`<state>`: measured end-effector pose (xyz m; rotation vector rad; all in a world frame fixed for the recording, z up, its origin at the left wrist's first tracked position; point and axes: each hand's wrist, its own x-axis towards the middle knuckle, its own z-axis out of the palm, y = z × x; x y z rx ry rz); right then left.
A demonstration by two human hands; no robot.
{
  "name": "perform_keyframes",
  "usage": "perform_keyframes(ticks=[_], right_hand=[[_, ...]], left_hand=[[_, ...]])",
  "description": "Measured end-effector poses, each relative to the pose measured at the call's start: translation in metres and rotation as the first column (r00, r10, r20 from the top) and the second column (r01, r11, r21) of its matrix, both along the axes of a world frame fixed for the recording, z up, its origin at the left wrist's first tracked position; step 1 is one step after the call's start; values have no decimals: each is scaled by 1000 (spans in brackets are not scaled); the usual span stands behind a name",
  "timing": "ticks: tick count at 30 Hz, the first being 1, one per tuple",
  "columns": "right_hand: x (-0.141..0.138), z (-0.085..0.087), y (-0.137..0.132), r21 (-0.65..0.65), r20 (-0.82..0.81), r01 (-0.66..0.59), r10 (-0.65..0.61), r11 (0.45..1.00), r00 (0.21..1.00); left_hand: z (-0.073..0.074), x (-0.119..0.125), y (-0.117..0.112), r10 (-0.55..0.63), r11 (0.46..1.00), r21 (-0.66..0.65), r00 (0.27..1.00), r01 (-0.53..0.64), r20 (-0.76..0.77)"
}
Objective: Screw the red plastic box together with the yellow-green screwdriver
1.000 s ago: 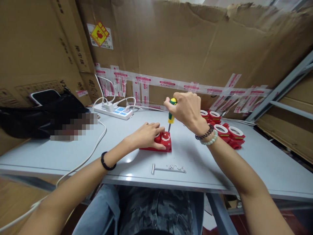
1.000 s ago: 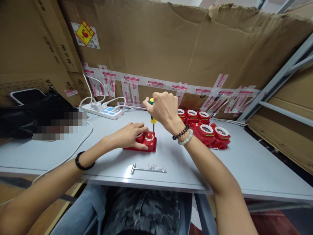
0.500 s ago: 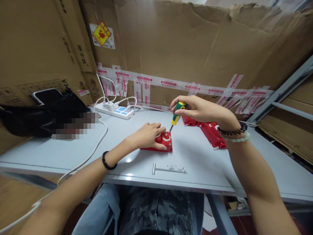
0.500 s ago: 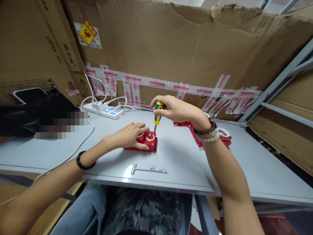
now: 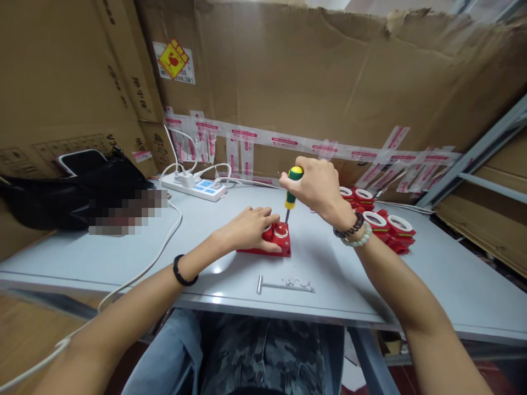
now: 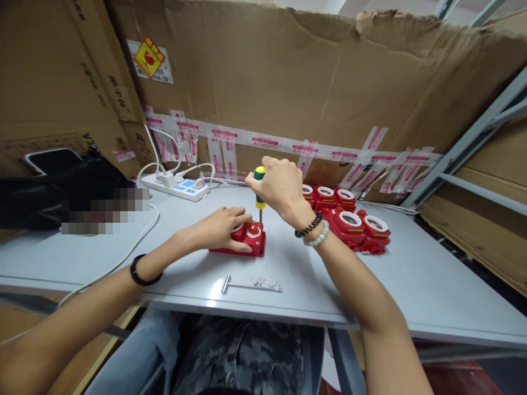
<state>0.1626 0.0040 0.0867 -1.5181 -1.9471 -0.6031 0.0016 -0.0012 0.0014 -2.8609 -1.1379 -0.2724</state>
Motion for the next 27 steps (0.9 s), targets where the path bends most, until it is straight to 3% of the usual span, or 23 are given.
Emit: perform_keyframes(ticks=[4, 11, 16, 21, 27], right_hand=[[-7, -7, 3, 106, -19, 112, -111, 988, 994], [-1, -7, 6, 119, -62, 124, -118, 985, 991], [14, -7, 3, 94, -148, 20, -5, 995, 989], [21, -10, -4, 168, -222, -90, 127, 982, 967], [30, -9, 10, 188, -367, -175, 234, 966, 900]], left_hand=[[0, 0, 0, 6, 1000, 0, 1000, -6, -1], [-1, -1, -1, 5, 1000, 5, 1000, -6, 24], [0, 0, -2, 26, 1000, -9, 999, -26, 24], [0, 1, -2, 62, 998, 10, 998, -62, 30], [0, -6, 3, 62, 998, -24, 993, -60, 100]])
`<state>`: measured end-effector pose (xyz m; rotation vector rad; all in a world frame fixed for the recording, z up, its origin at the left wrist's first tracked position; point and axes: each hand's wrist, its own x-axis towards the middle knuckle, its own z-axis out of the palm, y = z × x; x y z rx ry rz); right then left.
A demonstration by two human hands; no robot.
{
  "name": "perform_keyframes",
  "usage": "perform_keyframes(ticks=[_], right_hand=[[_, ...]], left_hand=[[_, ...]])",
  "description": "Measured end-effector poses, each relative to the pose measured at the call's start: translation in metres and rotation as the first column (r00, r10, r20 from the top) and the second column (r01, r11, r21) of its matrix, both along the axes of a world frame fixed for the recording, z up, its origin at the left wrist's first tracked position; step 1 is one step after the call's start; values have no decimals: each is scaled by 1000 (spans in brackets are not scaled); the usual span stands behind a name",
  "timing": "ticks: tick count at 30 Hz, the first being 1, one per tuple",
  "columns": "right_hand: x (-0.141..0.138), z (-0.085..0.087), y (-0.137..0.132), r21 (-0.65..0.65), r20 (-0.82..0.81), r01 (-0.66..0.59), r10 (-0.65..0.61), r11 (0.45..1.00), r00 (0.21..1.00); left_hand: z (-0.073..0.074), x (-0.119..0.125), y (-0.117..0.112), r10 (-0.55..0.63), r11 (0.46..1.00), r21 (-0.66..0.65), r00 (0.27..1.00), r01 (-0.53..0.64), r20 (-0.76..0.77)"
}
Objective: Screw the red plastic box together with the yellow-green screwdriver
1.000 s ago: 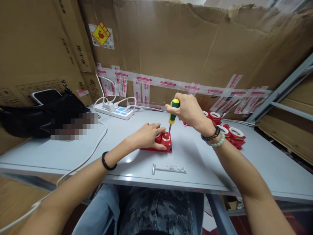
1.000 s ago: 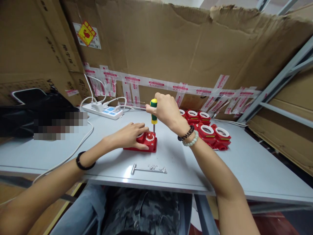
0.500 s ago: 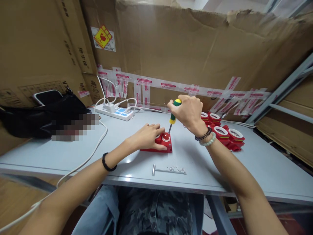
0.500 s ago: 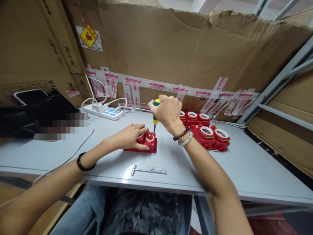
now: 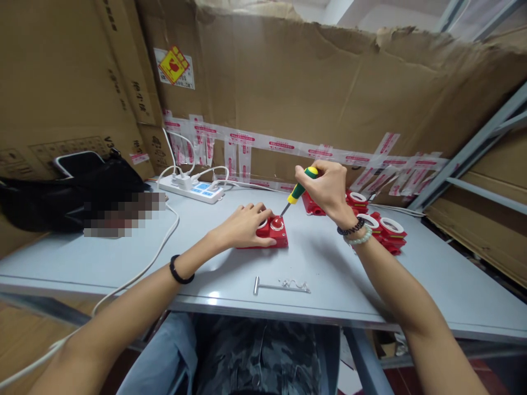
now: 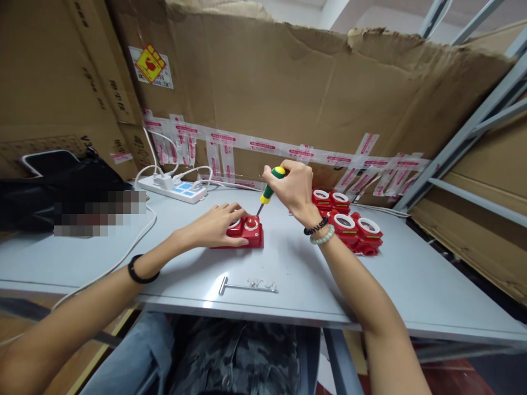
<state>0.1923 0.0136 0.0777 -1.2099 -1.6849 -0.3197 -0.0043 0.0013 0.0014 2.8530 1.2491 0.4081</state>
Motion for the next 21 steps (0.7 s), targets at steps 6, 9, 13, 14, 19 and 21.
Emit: perform_keyframes(ticks=[6, 9, 13, 14, 19, 21], right_hand=[[6, -6, 13, -58, -68, -37, 33, 998, 997], [7, -8, 16, -67, -88, -65, 59, 996, 994], [10, -10, 23, -111, -154, -95, 77, 989, 985], [11, -11, 26, -128, -178, -103, 80, 986, 981], [9, -10, 34, -168, -243, -197, 153, 966, 958], [4, -8, 36, -130, -212, -243, 213, 961, 954]], left_hand=[[12, -19, 1, -166, 943, -262, 972, 205, 163], [18, -27, 3, -229, 897, -333, 950, 290, 213], [21, -33, 7, -267, 863, -385, 943, 326, 200], [21, -33, 8, -268, 858, -393, 941, 330, 206], [18, -31, 11, -250, 866, -380, 940, 325, 234], [16, -29, 11, -210, 886, -366, 950, 284, 230]])
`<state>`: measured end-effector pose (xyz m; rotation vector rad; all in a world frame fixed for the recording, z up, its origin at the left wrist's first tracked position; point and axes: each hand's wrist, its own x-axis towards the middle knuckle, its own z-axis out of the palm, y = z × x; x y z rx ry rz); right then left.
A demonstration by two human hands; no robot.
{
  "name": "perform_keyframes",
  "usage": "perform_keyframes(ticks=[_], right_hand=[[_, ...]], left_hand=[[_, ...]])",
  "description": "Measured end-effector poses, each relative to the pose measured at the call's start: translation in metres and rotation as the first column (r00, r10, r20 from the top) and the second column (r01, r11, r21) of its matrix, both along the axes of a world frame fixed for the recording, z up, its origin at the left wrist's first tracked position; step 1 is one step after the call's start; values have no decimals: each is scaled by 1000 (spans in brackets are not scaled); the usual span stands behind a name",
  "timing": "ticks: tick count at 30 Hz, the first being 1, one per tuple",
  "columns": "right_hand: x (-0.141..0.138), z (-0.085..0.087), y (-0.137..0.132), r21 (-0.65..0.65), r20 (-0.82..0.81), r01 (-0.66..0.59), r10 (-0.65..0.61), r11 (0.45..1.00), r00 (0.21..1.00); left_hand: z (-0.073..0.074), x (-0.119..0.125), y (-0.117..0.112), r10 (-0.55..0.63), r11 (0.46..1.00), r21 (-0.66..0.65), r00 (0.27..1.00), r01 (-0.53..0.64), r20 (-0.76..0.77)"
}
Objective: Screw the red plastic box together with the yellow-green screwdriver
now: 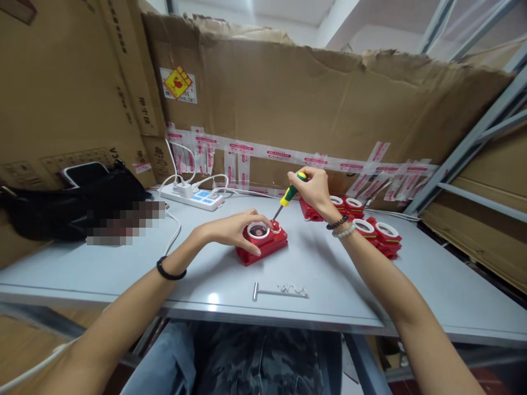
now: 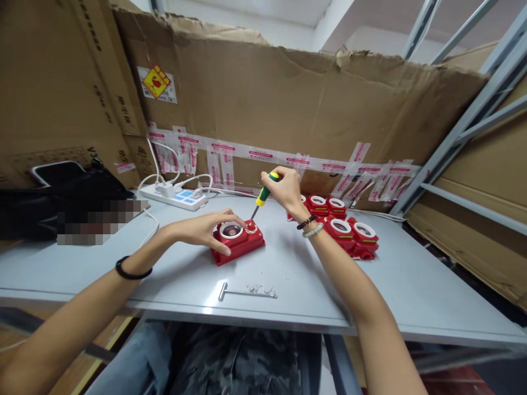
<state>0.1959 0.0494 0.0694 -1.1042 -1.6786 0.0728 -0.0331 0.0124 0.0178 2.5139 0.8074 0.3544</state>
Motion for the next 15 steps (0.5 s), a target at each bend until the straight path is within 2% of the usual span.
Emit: perform_keyframes(ticks=[5, 7, 9, 11, 13, 15], right_hand=[[-24, 11, 5, 31, 32, -101, 100, 994, 994], [-29, 18, 6, 51, 25, -78, 77, 996, 997], [-28, 24, 3, 103, 9, -29, 28, 994, 1000], [-20, 29, -3, 163, -15, 20, -18, 986, 1000], [-6, 32, -14, 198, -46, 60, -52, 978, 998], [11, 31, -28, 206, -87, 88, -72, 975, 994]], left_hand=[[-4, 7, -1, 76, 997, 14, 997, -76, 6], [-6, 10, -2, 93, 995, 44, 996, -93, 6], [-8, 13, -3, 151, 980, 136, 988, -148, -13], [-12, 16, -3, 273, 922, 293, 961, -251, -36], [-15, 20, -3, 414, 826, 433, 910, -360, -34], [-18, 25, -4, 532, 732, 516, 847, -445, -24]])
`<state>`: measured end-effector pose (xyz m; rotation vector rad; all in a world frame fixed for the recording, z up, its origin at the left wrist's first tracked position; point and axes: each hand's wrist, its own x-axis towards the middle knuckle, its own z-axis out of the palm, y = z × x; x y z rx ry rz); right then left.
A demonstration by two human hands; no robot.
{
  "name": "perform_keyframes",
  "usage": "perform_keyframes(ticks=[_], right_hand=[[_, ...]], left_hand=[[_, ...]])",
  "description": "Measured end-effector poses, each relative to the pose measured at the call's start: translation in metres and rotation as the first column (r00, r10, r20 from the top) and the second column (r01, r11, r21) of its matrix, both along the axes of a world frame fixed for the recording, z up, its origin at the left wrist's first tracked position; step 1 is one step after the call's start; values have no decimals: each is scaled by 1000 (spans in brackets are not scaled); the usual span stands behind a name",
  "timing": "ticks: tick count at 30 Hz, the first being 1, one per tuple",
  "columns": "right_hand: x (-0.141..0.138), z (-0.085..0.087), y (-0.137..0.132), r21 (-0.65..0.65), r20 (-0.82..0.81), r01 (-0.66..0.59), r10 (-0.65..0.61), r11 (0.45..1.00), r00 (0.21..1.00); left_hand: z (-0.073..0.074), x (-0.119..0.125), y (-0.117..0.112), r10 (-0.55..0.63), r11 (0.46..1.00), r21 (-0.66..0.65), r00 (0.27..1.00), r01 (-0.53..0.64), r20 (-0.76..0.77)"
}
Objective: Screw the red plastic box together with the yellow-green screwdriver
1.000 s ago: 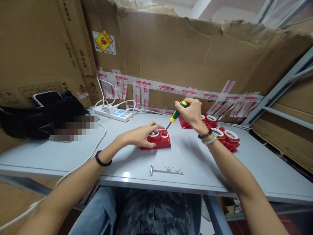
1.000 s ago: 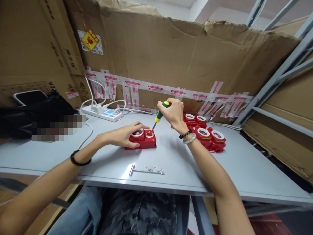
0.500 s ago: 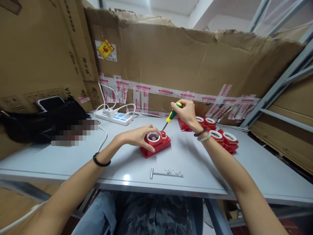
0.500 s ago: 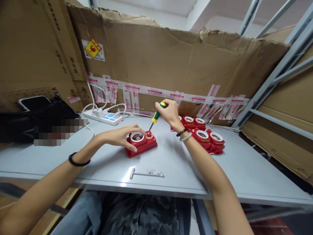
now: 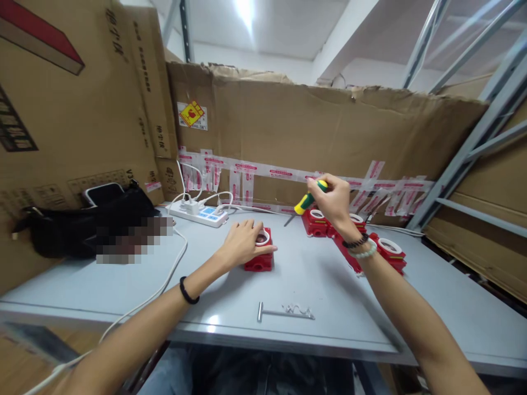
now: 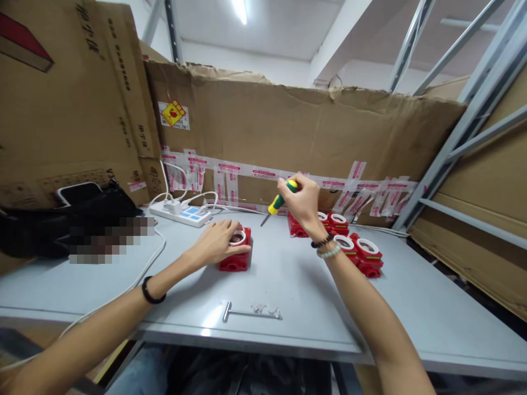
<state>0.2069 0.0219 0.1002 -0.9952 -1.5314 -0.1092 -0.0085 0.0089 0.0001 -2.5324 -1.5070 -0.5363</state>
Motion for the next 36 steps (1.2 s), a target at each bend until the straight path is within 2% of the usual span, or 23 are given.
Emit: perform_keyframes(ticks=[3, 6, 8, 13, 17, 22, 26, 29, 33, 36], right_hand=[[22, -8, -20, -72, -58, -30, 26, 997, 998], [38, -23, -30, -188, -176, -100, 67, 977, 982], [45, -34, -30, -310, -345, -236, 122, 921, 931], [52, -56, -22, -435, -447, -378, 169, 817, 879], [48, -64, -23, -560, -467, -448, 181, 697, 866], [42, -69, -27, -653, -454, -467, 185, 597, 871], [43, -69, -30, -698, -455, -490, 205, 522, 866], [42, -66, -32, -730, -440, -480, 204, 487, 875], [41, -60, -36, -742, -426, -485, 233, 463, 874], [44, -58, -36, -752, -411, -475, 239, 456, 880]], left_hand=[[-1, 7, -2, 120, 992, 45, 993, -119, -16], [-2, 8, -2, 146, 989, 39, 989, -146, -7], [-2, 3, 0, 110, 994, 5, 994, -110, 17], [4, -19, 7, -111, 978, -164, 987, 129, 118], [5, -19, 10, -102, 974, -182, 979, 135, 178], [-4, -5, 8, -31, 995, -81, 977, 50, 211], [-4, -7, 7, -52, 995, -78, 981, 67, 185], [3, -15, 8, -152, 976, -134, 979, 170, 136], [9, -24, 10, -319, 920, -189, 936, 344, 152], [10, -28, 13, -380, 886, -217, 910, 409, 164]])
